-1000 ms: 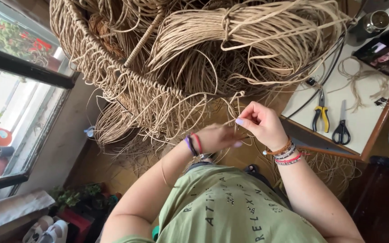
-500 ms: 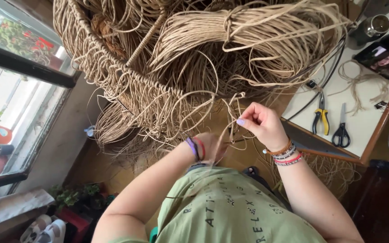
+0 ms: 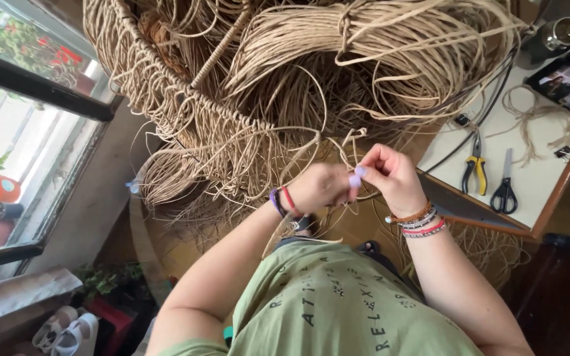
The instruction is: Weaving rattan strips into a large circular frame to create a furniture piece or decorative item.
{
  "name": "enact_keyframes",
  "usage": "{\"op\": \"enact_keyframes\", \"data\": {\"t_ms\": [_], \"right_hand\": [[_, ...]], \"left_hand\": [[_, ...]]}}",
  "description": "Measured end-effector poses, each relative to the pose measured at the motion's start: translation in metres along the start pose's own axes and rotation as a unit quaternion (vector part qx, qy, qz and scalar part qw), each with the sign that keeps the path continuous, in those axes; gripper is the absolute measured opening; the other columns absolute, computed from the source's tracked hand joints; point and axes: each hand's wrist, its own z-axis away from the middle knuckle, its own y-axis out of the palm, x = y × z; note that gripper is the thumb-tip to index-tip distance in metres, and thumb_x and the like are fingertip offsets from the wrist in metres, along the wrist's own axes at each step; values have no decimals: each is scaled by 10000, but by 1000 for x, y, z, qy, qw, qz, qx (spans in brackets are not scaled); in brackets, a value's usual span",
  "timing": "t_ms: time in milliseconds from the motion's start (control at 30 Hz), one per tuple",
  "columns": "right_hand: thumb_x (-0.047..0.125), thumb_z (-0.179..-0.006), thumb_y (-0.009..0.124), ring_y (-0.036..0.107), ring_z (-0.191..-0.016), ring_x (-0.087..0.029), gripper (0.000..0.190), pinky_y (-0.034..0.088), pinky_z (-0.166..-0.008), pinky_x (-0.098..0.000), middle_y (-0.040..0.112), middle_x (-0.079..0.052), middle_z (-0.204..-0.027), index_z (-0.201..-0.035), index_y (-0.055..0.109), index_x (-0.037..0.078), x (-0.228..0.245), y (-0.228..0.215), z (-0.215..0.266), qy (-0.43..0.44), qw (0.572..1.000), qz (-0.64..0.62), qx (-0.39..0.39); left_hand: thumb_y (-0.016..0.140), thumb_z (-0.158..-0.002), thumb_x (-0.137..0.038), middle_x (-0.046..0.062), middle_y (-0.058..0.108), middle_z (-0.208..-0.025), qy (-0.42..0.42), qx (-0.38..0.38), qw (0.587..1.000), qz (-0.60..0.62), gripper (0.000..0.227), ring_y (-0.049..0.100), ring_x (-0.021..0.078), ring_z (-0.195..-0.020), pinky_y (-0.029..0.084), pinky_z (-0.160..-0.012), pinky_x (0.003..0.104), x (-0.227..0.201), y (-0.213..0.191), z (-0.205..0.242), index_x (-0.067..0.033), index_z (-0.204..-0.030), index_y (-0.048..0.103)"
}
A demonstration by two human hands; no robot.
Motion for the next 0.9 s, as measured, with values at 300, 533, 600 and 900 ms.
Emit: {"op": "enact_keyframes", "data": {"t_ms": [300, 533, 600, 900], "right_hand": [[75, -877, 783, 556, -618, -28, 138, 410, -521, -164, 598, -34, -629, -866, 676, -11, -2, 7, 1, 2, 999, -33, -9], [78, -873, 778, 559, -570, -18, 139, 434, -501, -156, 592, -29, -611, -858, 670, -8, 4, 9, 0, 9, 999, -43, -13], [66, -882, 764, 632, -544, -103, 138, 524, -508, -216, 611, -78, -611, -872, 668, -32, 6, 8, 6, 26, 997, -67, -13], [57, -882, 758, 661, -551, -101, 141, 538, -486, -219, 624, -78, -601, -859, 662, -43, 0, 11, 7, 22, 997, -74, -12]], "left_hand": [[512, -1062, -307, -6, 663, -633, 33, -15, 998, 59, 308, 638, 102, -606, 531, -611, 252, 14, 6, 6, -122, -904, 700], [624, -910, -262, 227, 743, -1062, -54, 75, 980, -178, 279, 682, 501, -1020, 546, -907, 607, 14, 18, 10, -86, -1121, 674], [591, -1046, -231, 91, 720, -822, -14, -44, 983, 175, 169, 570, 77, -510, 464, -483, 214, 20, 20, 0, -63, -1043, 614], [585, -1044, -319, 160, 684, -1018, 13, -7, 999, -47, 293, 682, 329, -976, 541, -916, 475, -3, 3, 1, -47, -1108, 673]]}}
